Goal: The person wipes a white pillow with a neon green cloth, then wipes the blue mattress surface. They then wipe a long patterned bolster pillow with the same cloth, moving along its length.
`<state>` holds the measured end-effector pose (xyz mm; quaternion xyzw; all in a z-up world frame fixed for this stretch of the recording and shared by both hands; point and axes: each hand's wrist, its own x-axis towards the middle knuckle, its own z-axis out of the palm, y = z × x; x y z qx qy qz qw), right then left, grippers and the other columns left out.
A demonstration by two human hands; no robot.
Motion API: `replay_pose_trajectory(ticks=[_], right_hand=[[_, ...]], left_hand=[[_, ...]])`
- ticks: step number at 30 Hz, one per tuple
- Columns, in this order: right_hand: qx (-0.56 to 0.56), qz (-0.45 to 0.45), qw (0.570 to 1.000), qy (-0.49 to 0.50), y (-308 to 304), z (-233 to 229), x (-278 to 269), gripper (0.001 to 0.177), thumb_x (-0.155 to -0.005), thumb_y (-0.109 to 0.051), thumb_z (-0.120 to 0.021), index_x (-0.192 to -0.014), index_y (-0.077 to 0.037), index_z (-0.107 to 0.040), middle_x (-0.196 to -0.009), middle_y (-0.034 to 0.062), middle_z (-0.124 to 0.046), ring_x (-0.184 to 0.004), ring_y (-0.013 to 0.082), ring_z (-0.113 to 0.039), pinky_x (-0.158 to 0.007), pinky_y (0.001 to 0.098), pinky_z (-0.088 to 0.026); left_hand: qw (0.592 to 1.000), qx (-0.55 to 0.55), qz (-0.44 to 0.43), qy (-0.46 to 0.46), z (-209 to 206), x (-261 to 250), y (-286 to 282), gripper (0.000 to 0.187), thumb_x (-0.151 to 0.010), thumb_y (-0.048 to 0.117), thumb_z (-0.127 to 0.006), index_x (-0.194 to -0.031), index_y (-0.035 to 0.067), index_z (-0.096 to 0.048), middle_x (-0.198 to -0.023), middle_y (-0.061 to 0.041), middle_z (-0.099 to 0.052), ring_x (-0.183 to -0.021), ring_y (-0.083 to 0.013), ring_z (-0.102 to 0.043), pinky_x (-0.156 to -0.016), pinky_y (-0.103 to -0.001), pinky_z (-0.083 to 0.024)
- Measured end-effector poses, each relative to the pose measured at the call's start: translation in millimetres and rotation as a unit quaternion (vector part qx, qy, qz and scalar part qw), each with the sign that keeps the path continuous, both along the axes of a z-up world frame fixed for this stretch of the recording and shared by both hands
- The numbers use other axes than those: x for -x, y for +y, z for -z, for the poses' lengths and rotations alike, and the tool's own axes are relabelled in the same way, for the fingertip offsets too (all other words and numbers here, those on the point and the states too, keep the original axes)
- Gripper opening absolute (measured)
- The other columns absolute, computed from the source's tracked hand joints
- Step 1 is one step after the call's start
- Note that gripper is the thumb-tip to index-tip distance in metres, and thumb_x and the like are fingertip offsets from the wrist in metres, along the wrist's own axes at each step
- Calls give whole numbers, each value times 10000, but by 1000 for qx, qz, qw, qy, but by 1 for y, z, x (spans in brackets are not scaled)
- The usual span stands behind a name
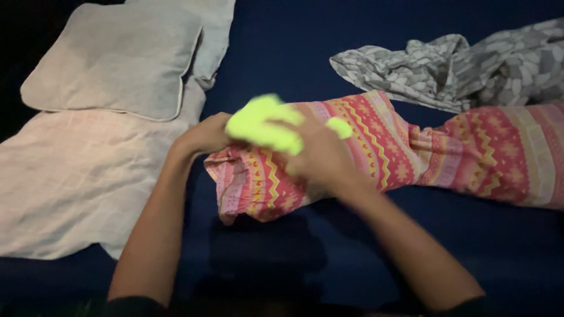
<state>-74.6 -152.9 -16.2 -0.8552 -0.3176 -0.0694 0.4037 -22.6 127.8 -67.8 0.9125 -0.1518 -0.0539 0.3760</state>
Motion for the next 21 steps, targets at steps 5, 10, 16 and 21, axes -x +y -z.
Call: replay_pose_trajectory(ticks=[5,10,16,21], right_hand=[[143,295,933,-152,-107,-3,-74,475,-862,-292,-809,-1304,-140,-721,-1136,242,-692,-947,410,-700,-774,510,-552],[204,303,930,-25,-131,19,-94,465,-873,-297,-751,-1325,-189,-714,-1192,231,-689,-1065,443,-670,-900,541,-528],[161,187,954,-169,-64,12,-60,472,-812,-284,-782,-1267,-169,-737,-1369,235,-610,-1112,436,-648,-913,514,-525],[139,129,956,-225,-42,7,-47,449,-802,-217,-788,-1250,-207,-766,-1366,240,-620,-1161,430,-644,-948,502,-518]], left_hand=[[997,70,14,39,3,1,4,214,-837,144,-742,-809,-38,-632,-734,13,-539,-726,-71,-486,-632,-305,-431],[989,130,16,62,-6,3,1,105,-863,107,-670,-832,7,-663,-756,42,-571,-740,-52,-498,-670,-260,-435],[929,332,28,165,-21,19,-3,176,-865,45,-636,-1019,3,-710,-872,32,-693,-793,-37,-626,-757,-220,-527],[863,440,62,240,-8,15,-16,212,-879,38,-630,-1081,40,-693,-807,-25,-699,-584,-74,-649,-497,-210,-520]])
